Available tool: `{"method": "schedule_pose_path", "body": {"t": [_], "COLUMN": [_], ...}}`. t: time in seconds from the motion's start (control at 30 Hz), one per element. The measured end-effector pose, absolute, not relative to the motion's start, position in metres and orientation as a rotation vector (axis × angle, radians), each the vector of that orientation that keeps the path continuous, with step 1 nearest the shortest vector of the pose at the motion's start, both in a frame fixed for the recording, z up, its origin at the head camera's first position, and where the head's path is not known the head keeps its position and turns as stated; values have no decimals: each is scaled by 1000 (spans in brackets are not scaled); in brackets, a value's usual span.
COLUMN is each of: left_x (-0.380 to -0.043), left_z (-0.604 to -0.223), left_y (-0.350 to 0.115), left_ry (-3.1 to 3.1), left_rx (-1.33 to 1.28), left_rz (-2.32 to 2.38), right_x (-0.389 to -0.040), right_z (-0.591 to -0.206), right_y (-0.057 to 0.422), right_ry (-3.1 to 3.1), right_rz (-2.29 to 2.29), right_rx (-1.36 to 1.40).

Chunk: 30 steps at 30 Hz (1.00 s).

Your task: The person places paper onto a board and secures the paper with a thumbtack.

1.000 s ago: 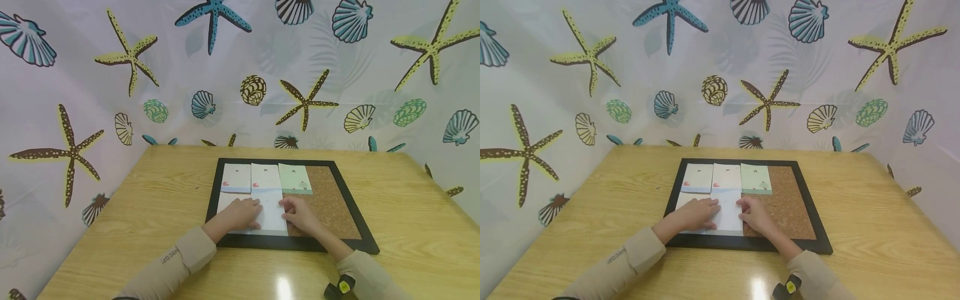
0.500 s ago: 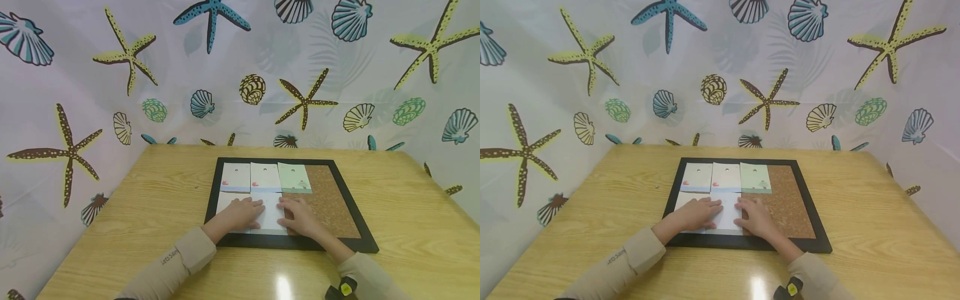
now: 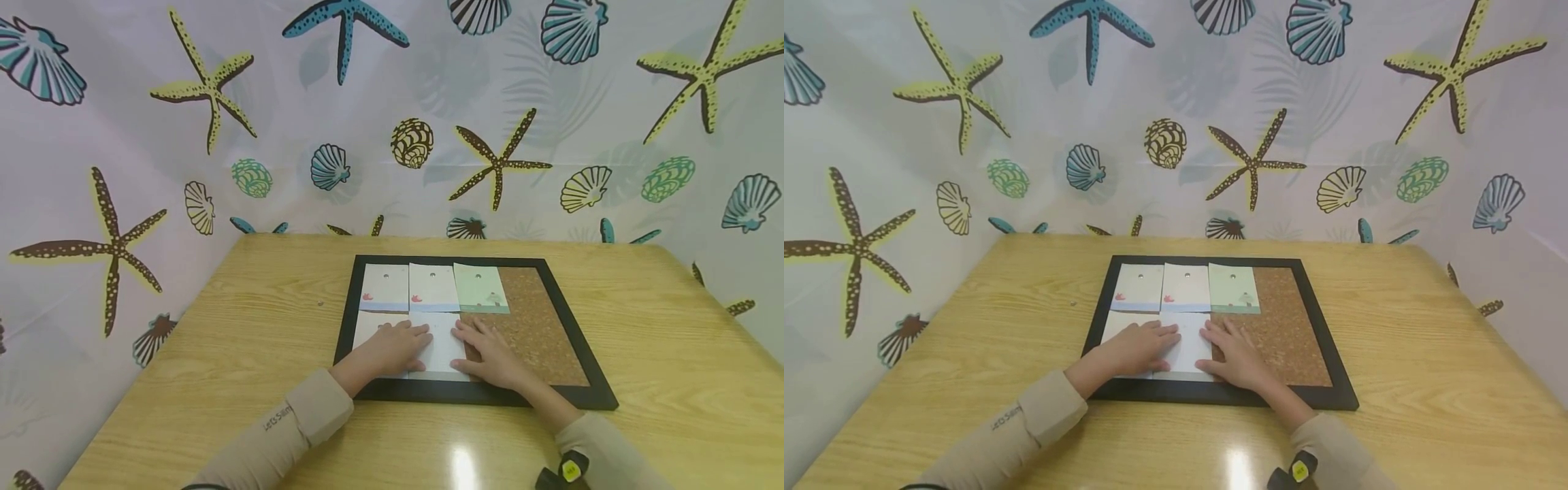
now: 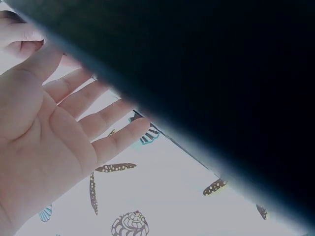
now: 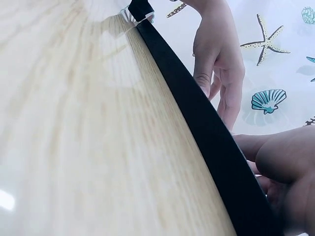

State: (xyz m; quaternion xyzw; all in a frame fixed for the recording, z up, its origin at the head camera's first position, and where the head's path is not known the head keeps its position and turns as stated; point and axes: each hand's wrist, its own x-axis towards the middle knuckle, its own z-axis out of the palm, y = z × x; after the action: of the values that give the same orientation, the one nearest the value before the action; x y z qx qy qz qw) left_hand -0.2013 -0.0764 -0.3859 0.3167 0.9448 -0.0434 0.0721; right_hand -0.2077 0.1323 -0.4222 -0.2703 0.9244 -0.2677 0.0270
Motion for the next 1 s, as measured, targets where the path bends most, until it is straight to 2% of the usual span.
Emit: {"method": "schedule_pose_path", "body": {"t": [0.3,0.57,0.8,1.0], "left_x": [-206,-220,-231,-241], "left_z": [-381,-368,-359,-369], "left_y": [-79,-111,-143,-165], "left_ry": [2804,3004,3129,3164], "left_rx": [926,855,610,445], "left_rz": [-69,17,22,7], "right_x": [-206,-207,-208,-207], "right_z": [-425,-427,-424,-424], "right_y": [134,133,133,134], "right_ry": [2856,2857,2850,2858], "right_rz": [-863,-837,-850,-855], "right_rx": [-827,-823,-805,-804]}}
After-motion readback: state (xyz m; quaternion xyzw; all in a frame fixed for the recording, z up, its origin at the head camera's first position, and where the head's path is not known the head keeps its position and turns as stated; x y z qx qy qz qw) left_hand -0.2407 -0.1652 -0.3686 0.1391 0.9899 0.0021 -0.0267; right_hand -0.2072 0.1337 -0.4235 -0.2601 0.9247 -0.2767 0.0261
